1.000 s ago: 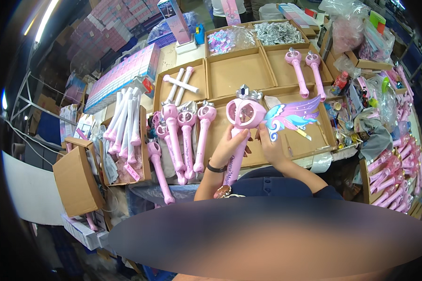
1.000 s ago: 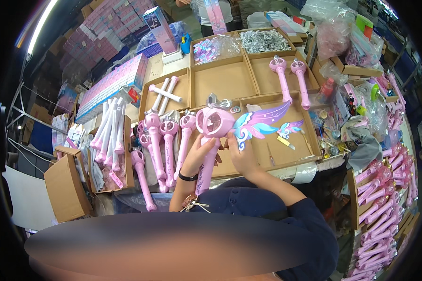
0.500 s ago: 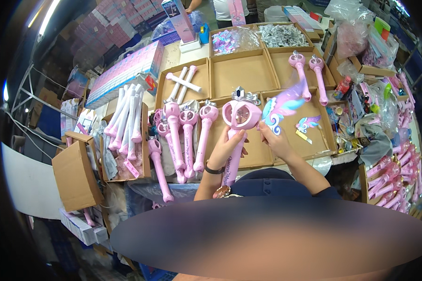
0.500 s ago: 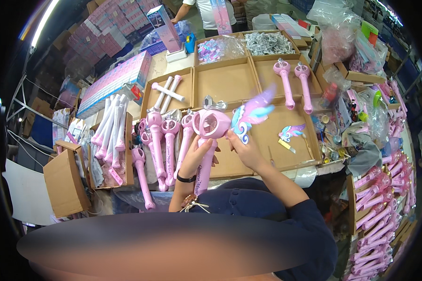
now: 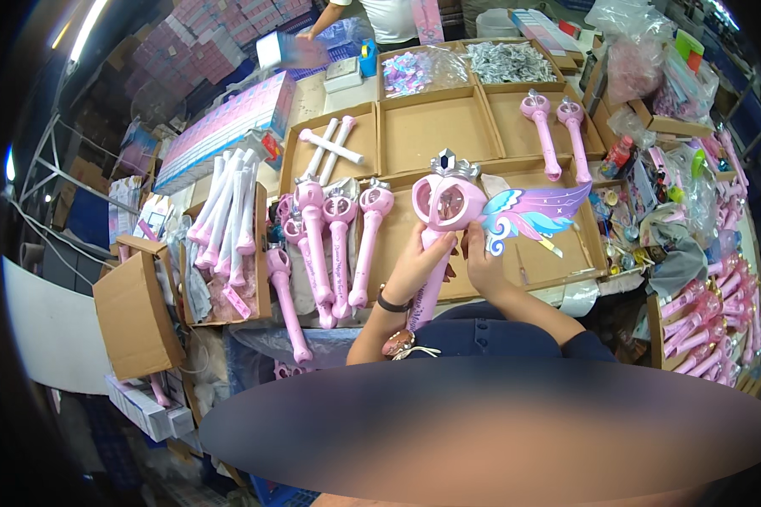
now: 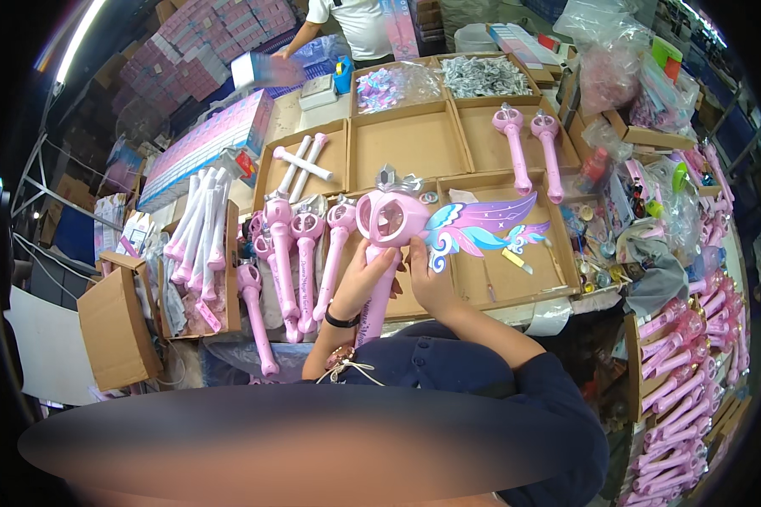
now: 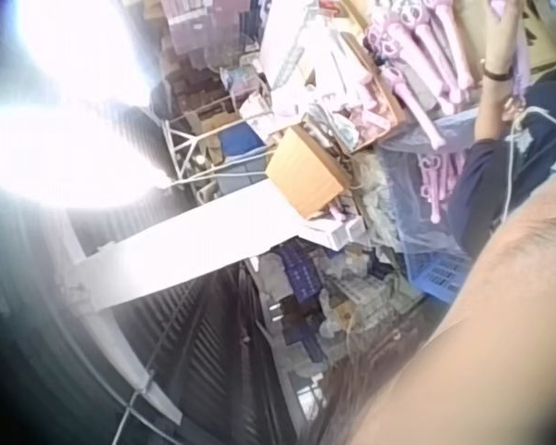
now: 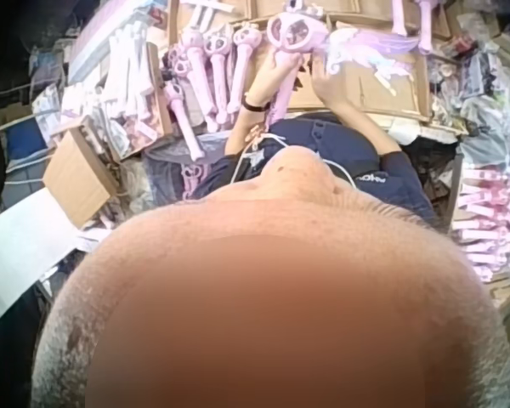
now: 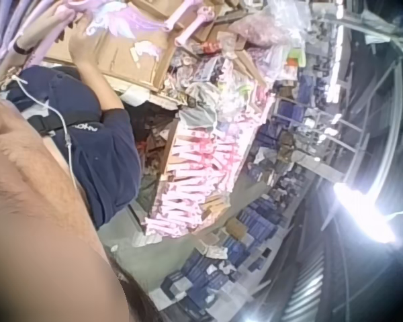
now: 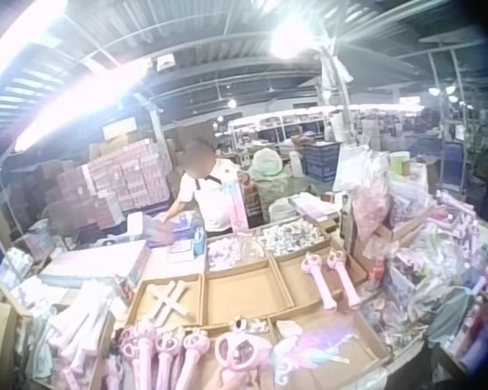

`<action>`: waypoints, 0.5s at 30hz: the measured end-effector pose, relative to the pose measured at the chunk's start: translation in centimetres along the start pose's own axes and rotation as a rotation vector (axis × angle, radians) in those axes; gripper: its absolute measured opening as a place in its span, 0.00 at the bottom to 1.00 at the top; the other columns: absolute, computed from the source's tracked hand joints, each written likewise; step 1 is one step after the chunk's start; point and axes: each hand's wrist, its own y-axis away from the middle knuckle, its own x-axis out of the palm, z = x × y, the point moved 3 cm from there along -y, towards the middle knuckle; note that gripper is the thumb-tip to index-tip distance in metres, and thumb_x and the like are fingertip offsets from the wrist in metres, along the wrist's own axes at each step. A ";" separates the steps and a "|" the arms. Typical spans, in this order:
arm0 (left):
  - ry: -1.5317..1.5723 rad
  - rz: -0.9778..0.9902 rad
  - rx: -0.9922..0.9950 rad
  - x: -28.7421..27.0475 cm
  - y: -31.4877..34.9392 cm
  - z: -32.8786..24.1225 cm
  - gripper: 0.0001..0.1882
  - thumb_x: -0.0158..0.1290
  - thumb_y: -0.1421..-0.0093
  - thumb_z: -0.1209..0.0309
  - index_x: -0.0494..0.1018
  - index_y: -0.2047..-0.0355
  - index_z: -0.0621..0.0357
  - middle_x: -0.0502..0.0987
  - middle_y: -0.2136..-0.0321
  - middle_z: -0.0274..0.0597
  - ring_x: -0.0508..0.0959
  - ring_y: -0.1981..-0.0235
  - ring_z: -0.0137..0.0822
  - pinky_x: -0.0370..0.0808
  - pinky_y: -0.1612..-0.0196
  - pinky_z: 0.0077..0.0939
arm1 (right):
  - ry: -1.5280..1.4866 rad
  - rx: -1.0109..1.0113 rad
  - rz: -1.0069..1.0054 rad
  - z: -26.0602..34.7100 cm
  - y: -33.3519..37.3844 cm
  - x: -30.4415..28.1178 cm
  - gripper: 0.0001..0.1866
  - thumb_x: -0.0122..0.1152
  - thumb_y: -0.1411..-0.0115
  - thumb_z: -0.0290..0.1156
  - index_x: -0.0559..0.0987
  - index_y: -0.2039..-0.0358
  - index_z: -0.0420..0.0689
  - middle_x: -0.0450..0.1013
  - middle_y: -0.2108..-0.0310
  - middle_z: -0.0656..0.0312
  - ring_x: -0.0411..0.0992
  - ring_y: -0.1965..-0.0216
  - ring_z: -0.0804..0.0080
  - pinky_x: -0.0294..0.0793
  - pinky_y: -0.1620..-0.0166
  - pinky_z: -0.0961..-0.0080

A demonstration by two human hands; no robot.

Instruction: The person assembles pink decorative wands by attaching a clear plastic top and a silver crown piece, then inserting a colorful wing-shaped sticker into a slot. They wipe the wand with a cloth, use a small tool to adjust internal parts, and place the finished wand on the table.

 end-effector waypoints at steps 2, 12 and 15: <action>-0.002 -0.014 0.011 -0.3 0.1 -0.1 0.25 0.53 0.43 0.61 0.58 0.50 0.58 0.72 0.71 0.38 0.74 0.81 0.28 0.72 0.81 0.20 | 0.014 -0.012 0.002 -0.1 -0.2 0.1 0.12 0.42 0.35 0.32 0.70 0.71 0.40 0.65 0.79 0.67 0.63 0.77 0.81 0.62 0.75 0.80; 0.078 -0.030 -0.014 -2.3 0.2 0.1 0.25 0.53 0.43 0.59 0.60 0.51 0.58 0.73 0.71 0.41 0.76 0.81 0.31 0.71 0.82 0.18 | -0.105 0.132 0.152 2.7 0.4 -2.1 0.15 0.44 0.36 0.37 0.67 0.79 0.46 0.58 0.85 0.73 0.54 0.84 0.86 0.51 0.80 0.85; 0.098 -0.001 -0.017 -2.1 0.1 0.1 0.24 0.53 0.43 0.59 0.60 0.51 0.58 0.73 0.71 0.40 0.76 0.81 0.31 0.71 0.82 0.18 | -0.053 0.095 0.103 2.9 0.4 -1.9 0.12 0.46 0.37 0.34 0.70 0.76 0.43 0.63 0.83 0.71 0.60 0.80 0.85 0.57 0.78 0.84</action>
